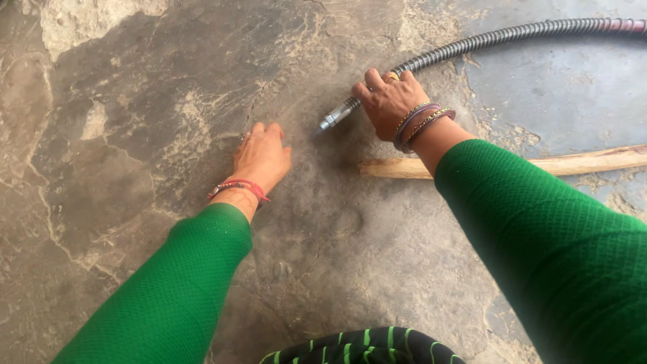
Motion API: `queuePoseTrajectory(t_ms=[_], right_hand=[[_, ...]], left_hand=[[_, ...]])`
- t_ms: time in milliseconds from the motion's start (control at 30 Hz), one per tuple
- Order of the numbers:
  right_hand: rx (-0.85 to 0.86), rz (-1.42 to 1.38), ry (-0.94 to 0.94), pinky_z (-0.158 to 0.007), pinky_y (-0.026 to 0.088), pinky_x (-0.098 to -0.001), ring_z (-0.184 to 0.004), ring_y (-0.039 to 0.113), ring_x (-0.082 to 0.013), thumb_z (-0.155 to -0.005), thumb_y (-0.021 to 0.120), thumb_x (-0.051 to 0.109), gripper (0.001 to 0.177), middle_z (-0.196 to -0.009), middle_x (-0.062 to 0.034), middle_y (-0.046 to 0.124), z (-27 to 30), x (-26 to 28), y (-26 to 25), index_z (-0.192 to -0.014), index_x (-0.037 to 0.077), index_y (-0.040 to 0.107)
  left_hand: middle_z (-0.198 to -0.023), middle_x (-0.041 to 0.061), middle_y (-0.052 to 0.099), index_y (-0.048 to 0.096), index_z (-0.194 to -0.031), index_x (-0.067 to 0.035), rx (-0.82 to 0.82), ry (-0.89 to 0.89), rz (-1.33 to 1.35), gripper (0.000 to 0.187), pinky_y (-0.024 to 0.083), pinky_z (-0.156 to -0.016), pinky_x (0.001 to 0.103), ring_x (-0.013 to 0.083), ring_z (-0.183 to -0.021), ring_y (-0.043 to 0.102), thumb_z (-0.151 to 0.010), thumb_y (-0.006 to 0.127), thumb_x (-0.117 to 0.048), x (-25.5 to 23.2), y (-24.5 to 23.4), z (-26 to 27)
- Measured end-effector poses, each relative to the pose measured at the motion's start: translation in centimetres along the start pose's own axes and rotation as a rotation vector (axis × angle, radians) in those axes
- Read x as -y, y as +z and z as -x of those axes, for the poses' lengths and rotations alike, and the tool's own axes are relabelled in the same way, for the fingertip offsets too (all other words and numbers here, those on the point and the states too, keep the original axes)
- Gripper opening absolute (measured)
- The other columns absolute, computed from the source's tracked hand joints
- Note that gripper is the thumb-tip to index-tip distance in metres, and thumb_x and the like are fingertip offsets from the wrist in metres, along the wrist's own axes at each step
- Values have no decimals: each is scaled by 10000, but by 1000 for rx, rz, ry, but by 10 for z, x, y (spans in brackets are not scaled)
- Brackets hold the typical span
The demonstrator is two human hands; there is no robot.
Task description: The person cleans a long flexible metal cable by wiping it down with a cloth after removing it from a tire.
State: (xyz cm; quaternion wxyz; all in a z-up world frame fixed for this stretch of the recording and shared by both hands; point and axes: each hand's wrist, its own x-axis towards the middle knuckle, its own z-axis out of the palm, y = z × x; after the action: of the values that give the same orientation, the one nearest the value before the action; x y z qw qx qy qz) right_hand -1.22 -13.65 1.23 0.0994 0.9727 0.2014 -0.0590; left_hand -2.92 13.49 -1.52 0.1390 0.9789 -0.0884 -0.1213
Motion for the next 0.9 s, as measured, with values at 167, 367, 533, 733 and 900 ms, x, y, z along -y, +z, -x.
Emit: queuePoseTrajectory(t_ms=[167,367,533,733,900], right_hand=[[-46,267,-14,-871,477,-407,-1247,566,-287,-966,561,273,262,-1295,-159,586,-18,-5,8,-1209,210,637],[57,333,-76,-850,495,-407,-1098,636,-244,-1009,549,358,293,-1165,-98,636,-20,8,21,-1246,193,604],[2,411,-249,-762,482,-313,-878,609,-165,-1028,517,359,240,-921,-17,624,-21,29,7,-1203,218,600],[-216,325,-325,-787,419,-323,-784,576,-144,-1071,473,330,183,-812,13,588,-32,79,-30,-1041,199,597],[-265,95,-348,-774,437,-350,-704,595,-173,-996,508,267,120,-800,-42,576,-41,98,-53,-993,179,590]], left_hand=[[-1268,193,582,638,-1217,-102,-7,-9,84,378,491,-958,494,399,-1179,587,-894,726,-279,8,-1,3],[-1337,219,581,575,-1303,-58,-109,53,296,448,475,-1015,485,414,-1234,577,-953,679,-317,4,1,-4],[-1377,277,548,493,-1369,15,-114,280,399,623,440,-1034,481,433,-1263,546,-919,729,-345,-12,2,4],[-1056,180,737,697,-1090,-73,-52,13,255,307,561,-839,498,381,-984,717,-897,683,-312,-10,-22,11],[-780,76,708,671,-995,-151,-60,-62,285,276,535,-600,464,298,-682,724,-952,632,-421,16,-53,56]])
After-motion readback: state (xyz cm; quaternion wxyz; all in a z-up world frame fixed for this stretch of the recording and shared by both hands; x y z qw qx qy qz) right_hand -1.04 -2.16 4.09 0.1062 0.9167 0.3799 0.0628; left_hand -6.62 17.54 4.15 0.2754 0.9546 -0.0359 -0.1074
